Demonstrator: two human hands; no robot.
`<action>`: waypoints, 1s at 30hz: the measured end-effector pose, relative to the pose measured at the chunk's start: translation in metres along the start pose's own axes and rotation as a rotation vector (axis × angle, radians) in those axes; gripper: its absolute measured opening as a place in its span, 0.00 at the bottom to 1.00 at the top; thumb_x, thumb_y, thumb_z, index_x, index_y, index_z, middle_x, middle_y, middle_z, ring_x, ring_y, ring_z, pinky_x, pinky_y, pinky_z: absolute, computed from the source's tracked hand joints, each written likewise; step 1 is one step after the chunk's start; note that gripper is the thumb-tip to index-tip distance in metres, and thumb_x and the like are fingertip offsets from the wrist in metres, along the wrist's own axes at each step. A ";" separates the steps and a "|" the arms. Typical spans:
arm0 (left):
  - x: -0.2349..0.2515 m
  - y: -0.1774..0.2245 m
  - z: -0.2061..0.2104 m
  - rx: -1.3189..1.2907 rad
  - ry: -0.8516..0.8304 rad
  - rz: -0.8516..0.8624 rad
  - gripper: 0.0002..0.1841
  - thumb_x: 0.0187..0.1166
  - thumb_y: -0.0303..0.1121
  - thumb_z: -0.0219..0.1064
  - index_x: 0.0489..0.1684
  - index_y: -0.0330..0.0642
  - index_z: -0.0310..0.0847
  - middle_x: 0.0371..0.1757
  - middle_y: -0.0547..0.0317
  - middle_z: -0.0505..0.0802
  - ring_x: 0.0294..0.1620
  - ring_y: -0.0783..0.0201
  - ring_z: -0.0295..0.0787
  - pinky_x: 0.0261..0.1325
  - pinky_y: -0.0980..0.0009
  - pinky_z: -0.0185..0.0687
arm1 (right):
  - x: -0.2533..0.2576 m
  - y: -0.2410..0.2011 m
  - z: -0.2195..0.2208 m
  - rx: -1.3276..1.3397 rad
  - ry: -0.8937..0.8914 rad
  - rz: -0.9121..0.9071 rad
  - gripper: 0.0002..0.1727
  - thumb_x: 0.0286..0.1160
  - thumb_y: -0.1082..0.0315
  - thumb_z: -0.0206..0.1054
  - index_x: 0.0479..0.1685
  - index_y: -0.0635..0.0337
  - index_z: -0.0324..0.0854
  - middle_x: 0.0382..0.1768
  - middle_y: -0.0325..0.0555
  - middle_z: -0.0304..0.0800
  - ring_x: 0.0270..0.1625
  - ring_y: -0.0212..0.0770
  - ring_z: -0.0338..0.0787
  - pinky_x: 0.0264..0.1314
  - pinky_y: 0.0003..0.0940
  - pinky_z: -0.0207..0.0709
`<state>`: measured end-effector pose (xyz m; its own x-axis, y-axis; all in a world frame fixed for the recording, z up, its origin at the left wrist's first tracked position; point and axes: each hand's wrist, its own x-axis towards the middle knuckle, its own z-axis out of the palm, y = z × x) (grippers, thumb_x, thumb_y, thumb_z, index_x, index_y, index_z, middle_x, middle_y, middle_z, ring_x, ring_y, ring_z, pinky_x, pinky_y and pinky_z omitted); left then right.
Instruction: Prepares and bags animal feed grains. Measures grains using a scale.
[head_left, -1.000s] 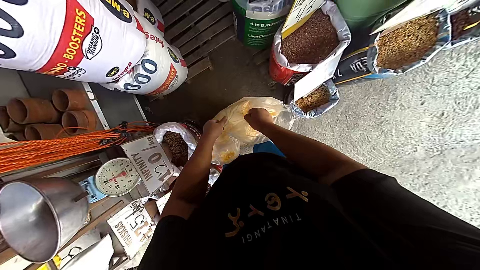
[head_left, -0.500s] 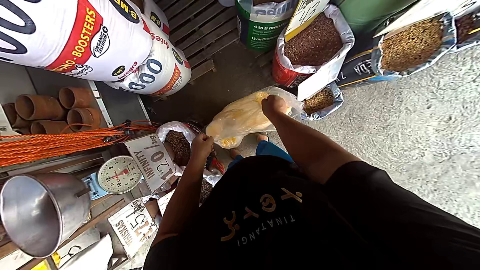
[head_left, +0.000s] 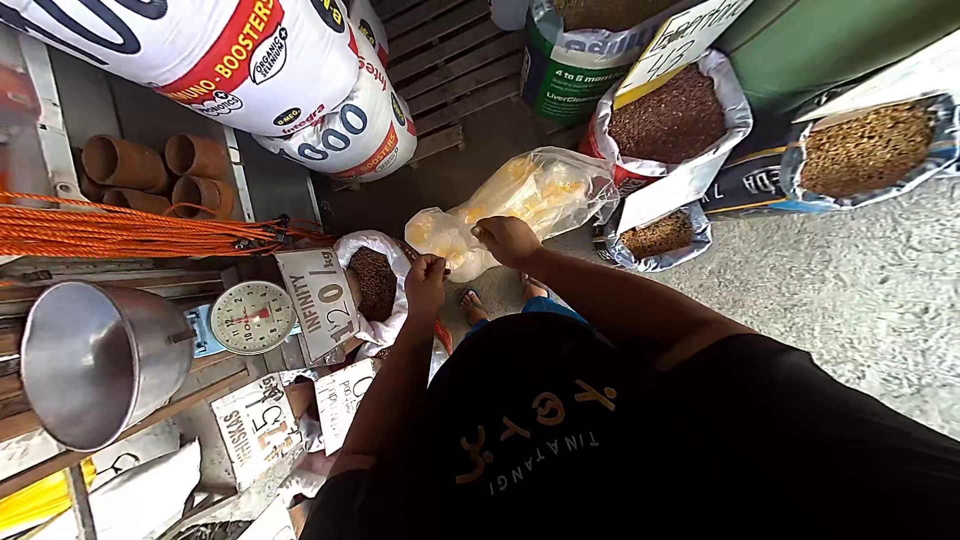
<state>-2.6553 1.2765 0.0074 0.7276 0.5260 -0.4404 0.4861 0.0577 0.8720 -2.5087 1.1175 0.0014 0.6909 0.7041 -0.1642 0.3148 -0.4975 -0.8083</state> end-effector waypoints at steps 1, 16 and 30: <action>0.004 -0.021 -0.005 0.051 0.030 -0.167 0.11 0.89 0.32 0.62 0.56 0.31 0.79 0.45 0.49 0.89 0.39 0.64 0.89 0.48 0.64 0.88 | -0.001 -0.005 -0.011 0.095 0.062 0.154 0.26 0.95 0.59 0.48 0.46 0.73 0.86 0.40 0.65 0.90 0.48 0.64 0.91 0.57 0.67 0.78; -0.077 -0.101 -0.239 0.001 0.821 -0.433 0.14 0.85 0.28 0.66 0.61 0.26 0.78 0.43 0.47 0.88 0.34 0.65 0.85 0.42 0.70 0.85 | -0.010 0.021 -0.077 0.107 0.233 0.550 0.37 0.95 0.44 0.43 0.45 0.76 0.81 0.38 0.70 0.82 0.43 0.65 0.82 0.49 0.70 0.70; -0.113 0.108 -0.456 -0.025 1.054 0.301 0.18 0.79 0.24 0.68 0.67 0.27 0.80 0.61 0.49 0.90 0.56 0.68 0.87 0.63 0.70 0.83 | -0.016 -0.024 -0.026 0.017 0.082 0.424 0.37 0.96 0.49 0.41 0.47 0.83 0.77 0.38 0.68 0.78 0.42 0.54 0.77 0.53 0.59 0.70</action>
<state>-2.9055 1.6102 0.2491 0.0297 0.9823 0.1848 0.3398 -0.1838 0.9224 -2.5101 1.1054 0.0382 0.8066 0.3959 -0.4390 -0.0188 -0.7250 -0.6885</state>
